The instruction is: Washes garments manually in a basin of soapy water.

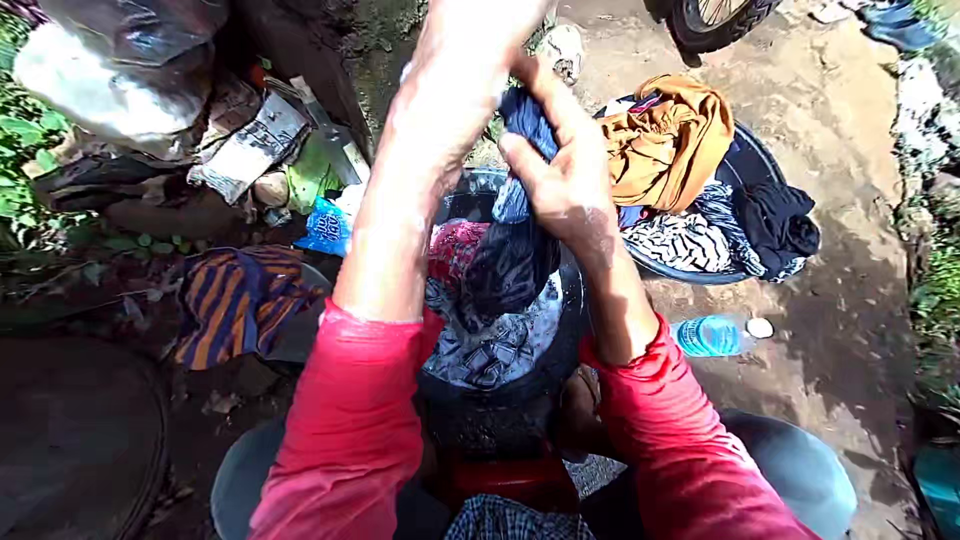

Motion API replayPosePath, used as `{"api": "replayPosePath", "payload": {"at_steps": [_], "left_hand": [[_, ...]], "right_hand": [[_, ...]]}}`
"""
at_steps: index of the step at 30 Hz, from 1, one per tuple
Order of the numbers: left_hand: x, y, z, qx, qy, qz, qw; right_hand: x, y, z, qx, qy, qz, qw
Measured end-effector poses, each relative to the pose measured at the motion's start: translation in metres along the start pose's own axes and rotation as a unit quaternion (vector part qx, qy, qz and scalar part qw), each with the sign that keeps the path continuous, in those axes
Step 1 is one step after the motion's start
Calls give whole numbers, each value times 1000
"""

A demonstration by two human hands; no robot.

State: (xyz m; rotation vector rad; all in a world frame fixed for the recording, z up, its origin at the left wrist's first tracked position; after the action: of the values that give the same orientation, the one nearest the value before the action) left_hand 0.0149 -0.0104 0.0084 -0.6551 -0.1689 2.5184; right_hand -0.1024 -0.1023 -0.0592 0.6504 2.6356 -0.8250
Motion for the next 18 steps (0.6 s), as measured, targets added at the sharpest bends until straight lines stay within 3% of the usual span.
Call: {"api": "replayPosePath", "payload": {"at_steps": [2, 3, 5, 6, 8, 11, 13, 16, 18], "left_hand": [[34, 5, -64, -121, -65, -59, 989], [49, 8, -89, -128, -102, -82, 983], [74, 15, -133, -117, -151, -146, 971], [84, 17, -149, -108, -160, -183, 964], [107, 21, -167, -60, -154, -218, 962], [140, 43, -184, 8, -103, -170, 980], [152, 60, -184, 11, -68, -50, 996], [150, 73, -188, -59, -34, 91, 993], [146, 79, -198, -62, -61, 105, 991]], "right_hand": [[35, 71, 137, -13, 77, -21, 997], [58, 107, 197, -13, 161, -56, 985], [96, 154, 260, -23, 323, -117, 939], [105, 162, 259, -52, 370, -101, 922], [93, 150, 212, -185, 381, 37, 905], [28, 97, 104, -480, 333, 191, 789], [3, 64, 40, -619, 262, 178, 719], [-8, 28, -35, -681, 135, 76, 715], [-8, 3, -67, -699, 53, 25, 712]]}}
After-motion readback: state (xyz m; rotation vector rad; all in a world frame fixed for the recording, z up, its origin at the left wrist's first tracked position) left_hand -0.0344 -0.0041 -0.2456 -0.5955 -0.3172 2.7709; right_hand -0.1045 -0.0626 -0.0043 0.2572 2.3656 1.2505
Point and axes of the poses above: each hand's wrist, its own x-axis away from the middle knuckle, its own y-axis out of the palm, z = x × y, the point moved 2 cm from there along -x, towards the middle knuckle, and after that the axes turned 1 degree about -x, right-handed, at the moved point
